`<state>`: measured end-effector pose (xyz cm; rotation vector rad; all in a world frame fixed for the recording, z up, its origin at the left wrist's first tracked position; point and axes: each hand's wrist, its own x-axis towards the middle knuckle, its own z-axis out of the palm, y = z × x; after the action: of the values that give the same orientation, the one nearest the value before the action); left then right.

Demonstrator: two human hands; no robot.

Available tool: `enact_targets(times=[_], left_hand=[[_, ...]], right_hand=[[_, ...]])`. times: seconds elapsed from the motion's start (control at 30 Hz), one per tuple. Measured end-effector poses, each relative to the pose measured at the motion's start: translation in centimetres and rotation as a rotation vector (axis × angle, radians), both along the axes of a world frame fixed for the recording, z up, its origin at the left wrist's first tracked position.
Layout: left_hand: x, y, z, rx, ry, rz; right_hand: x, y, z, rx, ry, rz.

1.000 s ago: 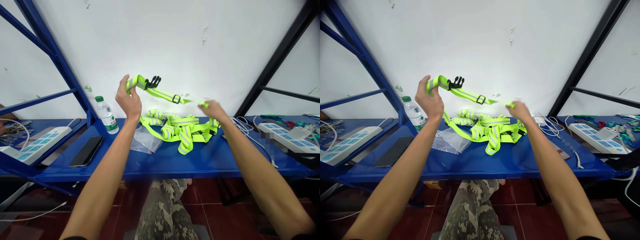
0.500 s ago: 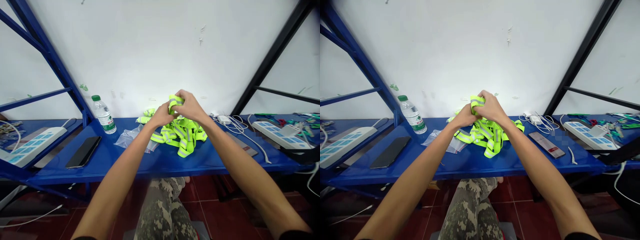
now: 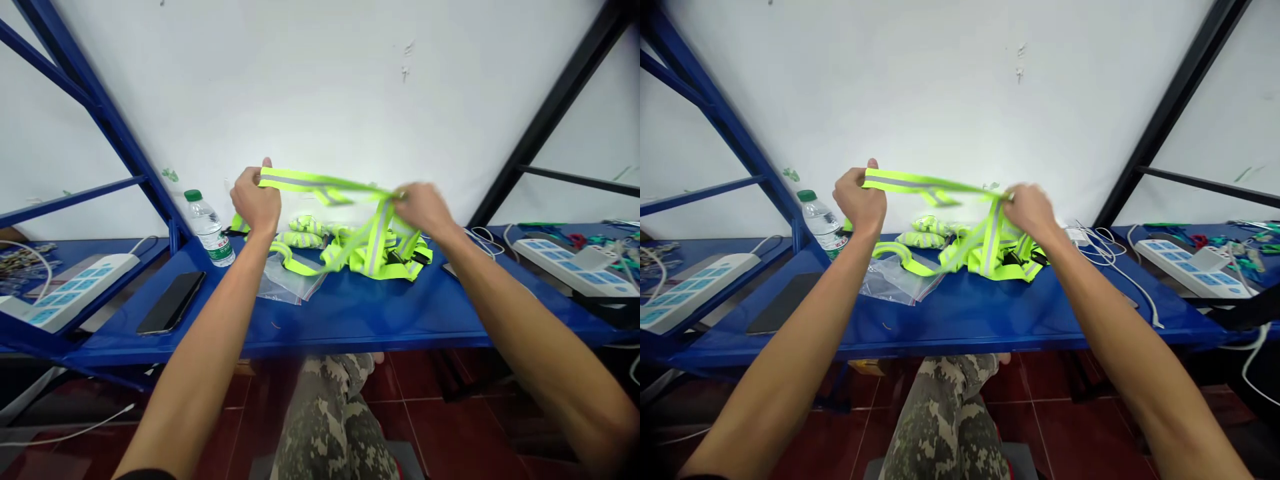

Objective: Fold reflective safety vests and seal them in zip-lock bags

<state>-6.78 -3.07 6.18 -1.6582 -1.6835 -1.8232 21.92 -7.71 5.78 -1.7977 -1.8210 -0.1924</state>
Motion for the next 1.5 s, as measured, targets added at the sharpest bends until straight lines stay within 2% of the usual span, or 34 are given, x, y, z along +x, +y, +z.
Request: enact_targets(times=[0.07, 0.1, 0.13, 0.23, 0.3, 0.37, 0.4, 0.5, 0.57, 0.67, 0.77, 0.83, 0.9, 1.0, 1.03, 1.1, 1.17, 1.2, 1.27, 1.33, 1.4, 1.43, 1.5], left_hand=[[-0.3, 0.1, -0.2, 0.002, 0.096, 0.039], [-0.3, 0.2, -0.3, -0.015, 0.161, 0.029], [-0.2, 0.1, -0.4, -0.044, 0.23, -0.005], [0.6, -0.1, -0.7, -0.202, 0.418, -0.248], [0.9, -0.2, -0.8, -0.355, 0.528, -0.469], [0.9, -0.2, -1.0, -0.449, 0.585, -0.57], [0.8, -0.1, -1.1, -0.452, 0.58, -0.542], [0.0, 0.3, -1.4, -0.327, 0.475, -0.297], [-0.5, 0.6, -1.6, -0.215, 0.392, -0.208], [-1.0, 1.1, -1.6, -0.099, 0.319, -0.196], [-1.4, 1.4, -1.3, -0.156, 0.283, -0.24], [-1.7, 1.1, -0.9, -0.288, 0.231, -0.378], [-2.2, 0.2, -0.2, -0.473, 0.192, -0.642], [-2.7, -1.9, 1.1, -0.717, 0.254, -1.064], [-2.8, -2.5, 1.4, -0.758, 0.297, -1.149], [-2.8, -3.1, 1.8, -0.797, 0.405, -1.21], [-2.6, -2.8, 1.6, -0.807, 0.55, -1.147], [-2.5, -2.4, 1.3, -0.785, 0.614, -1.059], [-2.3, -1.3, 0.4, -0.657, 0.653, -0.781], [-2.4, -0.3, -0.7, -0.486, 0.548, -0.481], [-2.6, 0.3, -1.5, -0.351, 0.389, -0.266], [-2.7, 0.6, -1.8, -0.291, 0.326, -0.204], [-3.1, 1.0, -2.2, -0.19, 0.255, -0.175]], right_hand=[[0.6, 0.1, 2.0, 0.412, 0.201, -0.12], [0.8, 0.2, 2.9, 0.517, 0.271, -0.134], [0.8, 0.2, 3.7, 0.543, 0.313, -0.123], [0.4, 0.6, 4.5, 0.411, 0.352, -0.048], [0.3, 1.2, 4.0, 0.391, 0.4, 0.006], [0.4, 1.7, 3.2, 0.39, 0.465, 0.096], [0.5, 1.9, 2.8, 0.35, 0.498, 0.166], [0.8, 1.4, 2.1, 0.055, 0.587, 0.392], [0.9, 0.5, 2.0, -0.088, 0.597, 0.454], [1.1, -1.0, 2.1, -0.134, 0.473, 0.451], [1.6, -1.6, 2.2, -0.245, 0.295, 0.442], [2.0, -1.4, 2.0, -0.255, 0.189, 0.381], [2.4, -0.8, 1.7, -0.143, 0.126, 0.225], [2.9, 0.1, 1.0, 0.103, 0.153, -0.065], [3.1, 0.4, 0.7, 0.167, 0.183, -0.135], [3.3, 0.7, 0.4, 0.226, 0.27, -0.195], [3.4, 0.6, 0.4, 0.201, 0.385, -0.152], [3.4, 0.5, 0.5, 0.152, 0.448, -0.088], [3.5, -0.1, 0.7, -0.017, 0.533, 0.093], [3.6, -0.9, 1.0, -0.21, 0.54, 0.267], [3.9, -1.9, 1.1, -0.378, 0.525, 0.398], [4.1, -2.4, 1.1, -0.454, 0.528, 0.454], [4.6, -3.2, 1.1, -0.595, 0.541, 0.554]])
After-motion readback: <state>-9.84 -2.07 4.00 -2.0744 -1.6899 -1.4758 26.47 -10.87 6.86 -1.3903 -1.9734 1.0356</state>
